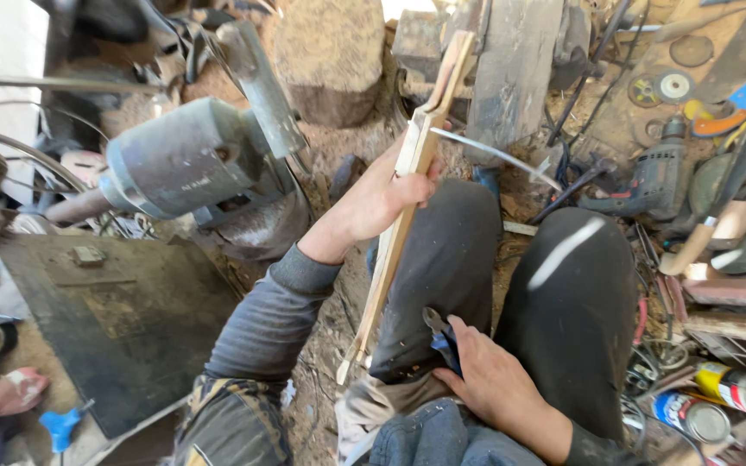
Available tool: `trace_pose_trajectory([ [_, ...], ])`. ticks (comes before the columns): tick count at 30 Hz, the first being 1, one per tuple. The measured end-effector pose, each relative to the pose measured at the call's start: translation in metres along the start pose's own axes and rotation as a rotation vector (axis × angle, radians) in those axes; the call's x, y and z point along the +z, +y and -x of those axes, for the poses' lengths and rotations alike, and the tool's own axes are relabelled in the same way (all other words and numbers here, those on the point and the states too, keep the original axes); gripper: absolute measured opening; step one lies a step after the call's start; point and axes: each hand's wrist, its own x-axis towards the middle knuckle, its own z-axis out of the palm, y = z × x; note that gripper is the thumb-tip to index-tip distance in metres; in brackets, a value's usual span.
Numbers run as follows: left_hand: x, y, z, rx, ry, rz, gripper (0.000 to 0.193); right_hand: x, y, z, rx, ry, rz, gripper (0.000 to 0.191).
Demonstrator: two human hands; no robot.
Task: The person uses an angle grinder to smooth a curved wooden piece, then inserts metal rods into pre-drilled holes to join two wooden parts. They use a drill to create holes, pliers to cut and bend the rods, and a hammer to secure the assembly.
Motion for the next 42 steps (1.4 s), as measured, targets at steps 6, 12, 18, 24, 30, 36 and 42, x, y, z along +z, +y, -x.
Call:
trace_pose_trajectory([
  [6,-0.018,0.011,-0.004,-0.165,-0.361,0.728,0.080,-0.010,0.036,0.007,0.481,-0.060,-0.524,0.056],
  [12,-0.025,0.022,-0.020,0.233,-0.202,0.553,0.081,0.016,0.079,0.040,0.571,-0.092,-1.111,0.046],
  [18,-0.007,0.051,-0.047,0.749,0.238,0.539,0.091,-0.042,0.047,0.040,0.459,0.057,-1.549,0.036],
  [24,0.107,-0.035,-0.042,0.749,0.345,0.654,0.075,-0.065,-0.022,0.003,0.029,-0.185,-1.846,0.031],
  [30,0.146,-0.122,-0.029,0.693,0.359,0.836,0.066,-0.042,-0.041,-0.023,0.052,-0.343,-2.085,0.033],
  [36,0.147,-0.134,-0.027,0.747,0.302,0.804,0.060,-0.029,-0.040,-0.039,0.131,-0.366,-2.128,0.033],
  [42,0.144,-0.131,-0.027,0.786,0.239,0.862,0.060,-0.029,-0.037,-0.042,0.106,-0.356,-2.156,0.035],
])
